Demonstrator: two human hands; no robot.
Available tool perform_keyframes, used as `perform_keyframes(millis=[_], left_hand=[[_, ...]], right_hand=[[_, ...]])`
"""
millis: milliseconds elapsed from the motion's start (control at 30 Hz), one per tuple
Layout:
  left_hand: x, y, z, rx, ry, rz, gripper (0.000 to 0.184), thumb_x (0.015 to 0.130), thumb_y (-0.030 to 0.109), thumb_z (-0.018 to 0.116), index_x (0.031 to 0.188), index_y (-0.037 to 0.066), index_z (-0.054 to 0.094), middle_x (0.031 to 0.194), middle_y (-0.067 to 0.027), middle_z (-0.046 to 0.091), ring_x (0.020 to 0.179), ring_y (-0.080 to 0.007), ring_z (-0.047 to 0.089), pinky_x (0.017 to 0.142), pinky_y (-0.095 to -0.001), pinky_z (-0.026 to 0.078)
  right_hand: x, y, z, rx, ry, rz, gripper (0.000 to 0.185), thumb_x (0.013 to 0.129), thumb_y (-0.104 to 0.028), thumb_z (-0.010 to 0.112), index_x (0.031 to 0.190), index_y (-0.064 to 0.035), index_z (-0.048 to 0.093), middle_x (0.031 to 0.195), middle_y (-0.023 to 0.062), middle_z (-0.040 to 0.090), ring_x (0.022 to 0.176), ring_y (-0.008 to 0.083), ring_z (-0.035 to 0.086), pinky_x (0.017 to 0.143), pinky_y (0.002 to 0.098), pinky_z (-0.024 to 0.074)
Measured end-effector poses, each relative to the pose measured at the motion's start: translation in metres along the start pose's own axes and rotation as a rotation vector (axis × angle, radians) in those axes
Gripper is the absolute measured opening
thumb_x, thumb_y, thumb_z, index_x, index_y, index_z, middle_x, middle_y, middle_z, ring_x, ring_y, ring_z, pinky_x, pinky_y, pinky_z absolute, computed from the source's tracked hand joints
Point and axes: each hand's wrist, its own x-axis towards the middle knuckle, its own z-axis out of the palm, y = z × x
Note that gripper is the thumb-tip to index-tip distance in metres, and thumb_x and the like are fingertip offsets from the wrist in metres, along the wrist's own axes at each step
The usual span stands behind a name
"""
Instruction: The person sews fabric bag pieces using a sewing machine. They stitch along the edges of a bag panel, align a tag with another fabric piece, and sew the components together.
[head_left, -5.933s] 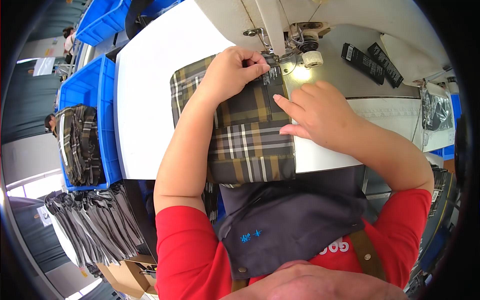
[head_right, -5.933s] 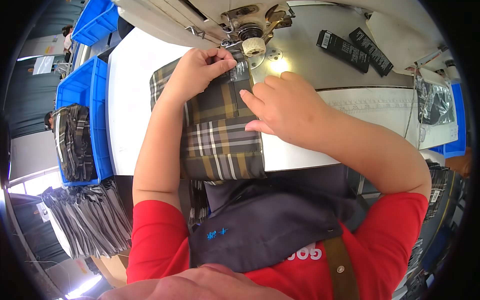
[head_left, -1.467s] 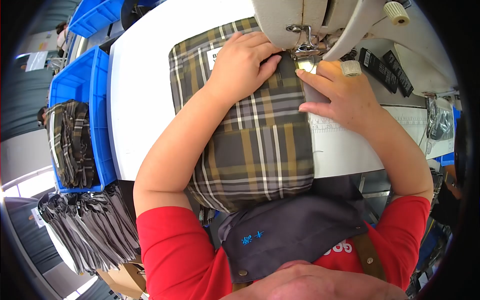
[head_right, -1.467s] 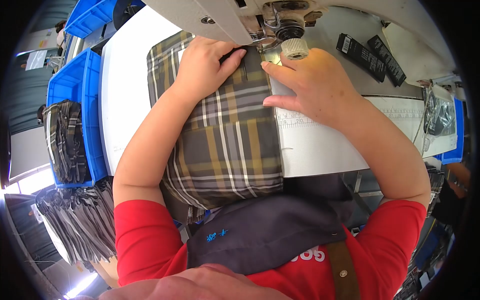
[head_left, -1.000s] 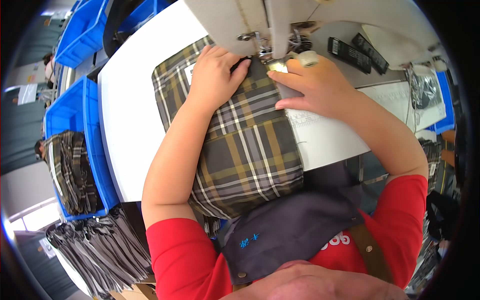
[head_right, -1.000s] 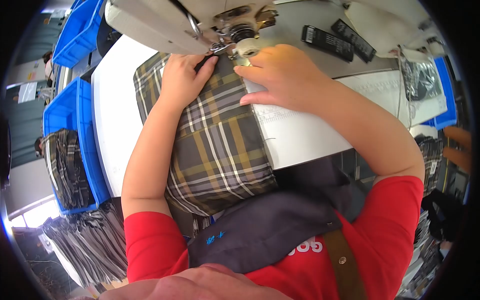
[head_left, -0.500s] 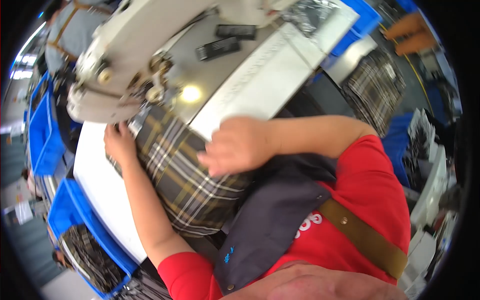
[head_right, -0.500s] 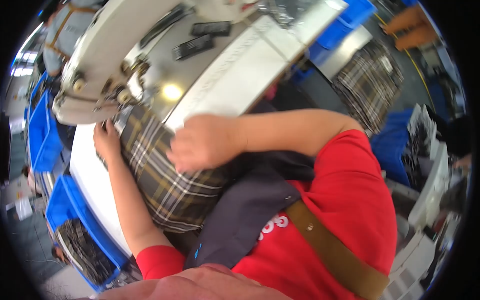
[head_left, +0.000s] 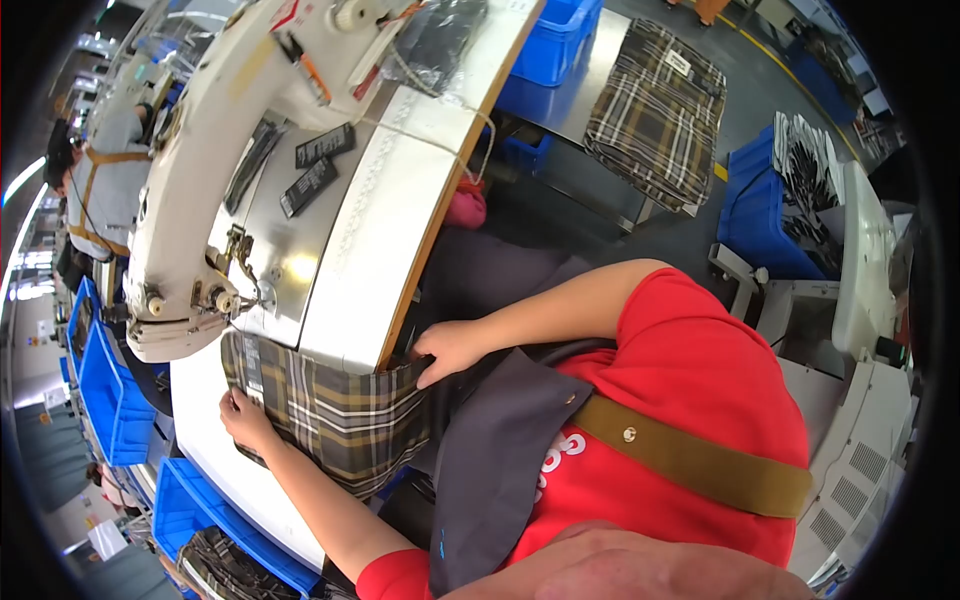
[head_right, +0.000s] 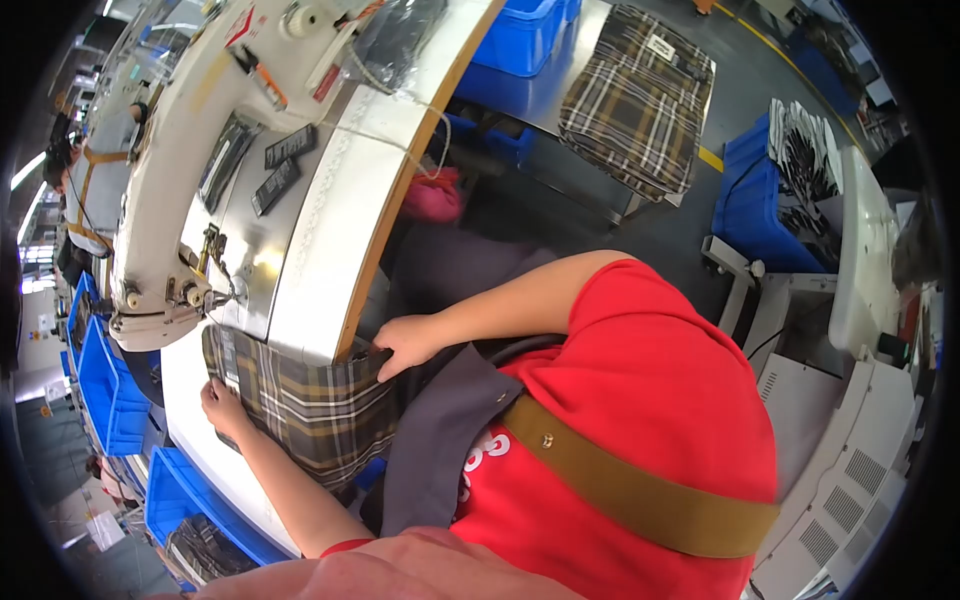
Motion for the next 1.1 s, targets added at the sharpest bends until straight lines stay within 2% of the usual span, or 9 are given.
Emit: perform_keyframes(millis=[233, 400, 533, 733, 800, 833, 867, 933, 1100], left_hand=[[-0.072, 0.017, -0.029, -0.566, 0.006, -0.130, 0.026, 0.109, 0.024, 0.060, 0.120, 0.001, 0.063, 0.105, -0.0076, 0.067, 0.092, -0.0169, 0.061, 0.082, -0.0329, 0.051], [-0.161, 0.140, -0.060, -0.881, -0.446, 0.073, 0.021, 0.106, 0.002, 0.058, 0.127, 0.002, 0.058, 0.115, -0.0042, 0.067, 0.106, -0.0120, 0.061, 0.096, -0.0267, 0.048], [-0.220, 0.249, -0.049, -0.953, -1.014, 0.180, 0.032, 0.100, 0.003, 0.065, 0.131, -0.001, 0.062, 0.118, -0.0067, 0.072, 0.104, -0.0142, 0.067, 0.093, -0.0306, 0.054], [-0.322, 0.394, 0.029, -0.971, -1.613, 0.242, 0.025, 0.099, 0.012, 0.071, 0.118, -0.003, 0.073, 0.111, -0.0029, 0.074, 0.099, -0.0110, 0.066, 0.090, -0.0292, 0.052], [-0.344, 0.427, 0.053, -0.864, -1.696, 0.266, 0.022, 0.098, 0.017, 0.073, 0.107, -0.003, 0.077, 0.099, -0.0005, 0.075, 0.090, -0.0092, 0.065, 0.081, -0.0286, 0.051], [-0.346, 0.436, 0.073, -0.714, -1.800, 0.260, 0.033, 0.100, 0.018, 0.072, 0.124, -0.005, 0.070, 0.113, -0.0051, 0.074, 0.100, -0.0110, 0.066, 0.089, -0.0278, 0.051], [-0.352, 0.444, 0.076, -0.782, -1.821, 0.270, 0.040, 0.102, 0.018, 0.070, 0.134, -0.004, 0.063, 0.123, -0.0084, 0.072, 0.110, -0.0132, 0.065, 0.095, -0.0278, 0.049], [-0.357, 0.448, 0.082, -0.838, -1.848, 0.279, 0.048, 0.103, 0.018, 0.068, 0.145, -0.004, 0.055, 0.133, -0.0117, 0.069, 0.119, -0.0154, 0.064, 0.102, -0.0277, 0.048], [-0.323, 0.389, 0.110, -0.769, -1.733, 0.205, 0.054, 0.106, 0.024, 0.065, 0.155, 0.010, 0.047, 0.143, -0.0111, 0.065, 0.138, -0.0175, 0.056, 0.102, -0.0240, 0.041]], right_hand=[[-0.069, -0.011, -0.061, 0.054, 0.083, -0.065, 0.047, 0.091, -0.040, 0.072, 0.106, 0.0043, 0.072, 0.099, 0.0273, 0.073, 0.094, 0.0426, 0.071, 0.084, 0.0485, 0.0546], [-0.203, -0.053, -0.199, -0.129, 0.293, 0.202, 0.042, 0.091, -0.029, 0.076, 0.121, 0.0009, 0.070, 0.104, 0.0160, 0.076, 0.097, 0.0231, 0.072, 0.084, 0.0387, 0.0563], [-0.304, -0.071, -0.303, -0.522, 0.550, 0.277, 0.046, 0.087, -0.026, 0.077, 0.125, -0.0002, 0.068, 0.122, 0.0157, 0.070, 0.112, 0.0266, 0.066, 0.097, 0.0391, 0.0519], [-0.364, -0.078, -0.450, -1.213, 0.547, 1.146, 0.045, 0.078, -0.023, 0.077, 0.123, -0.0194, 0.077, 0.119, 0.0125, 0.076, 0.115, 0.0323, 0.072, 0.091, 0.0474, 0.0599], [-0.402, -0.043, -0.489, -1.360, 0.651, 0.643, 0.035, 0.079, -0.022, 0.074, 0.113, -0.0170, 0.078, 0.110, 0.0152, 0.077, 0.106, 0.0354, 0.073, 0.087, 0.0492, 0.0598], [-0.431, -0.009, -0.514, -1.357, 0.696, 0.166, 0.034, 0.080, -0.023, 0.074, 0.112, -0.0147, 0.078, 0.108, 0.0171, 0.077, 0.105, 0.0356, 0.074, 0.086, 0.0493, 0.0599], [-0.420, 0.019, -0.542, -1.356, 0.698, 0.165, 0.034, 0.080, -0.023, 0.074, 0.112, -0.0147, 0.078, 0.108, 0.0171, 0.077, 0.105, 0.0356, 0.074, 0.086, 0.0493, 0.0599], [-0.392, 0.084, -0.572, -1.514, 0.896, 0.976, 0.039, 0.078, -0.025, 0.078, 0.114, -0.0106, 0.077, 0.108, 0.0208, 0.076, 0.106, 0.0348, 0.074, 0.086, 0.0481, 0.0603], [-0.361, 0.108, -0.461, -1.474, 0.819, 1.037, 0.025, 0.091, -0.010, 0.063, 0.115, -0.0129, 0.069, 0.112, 0.0129, 0.070, 0.113, 0.0330, 0.069, 0.086, 0.0472, 0.0606]])
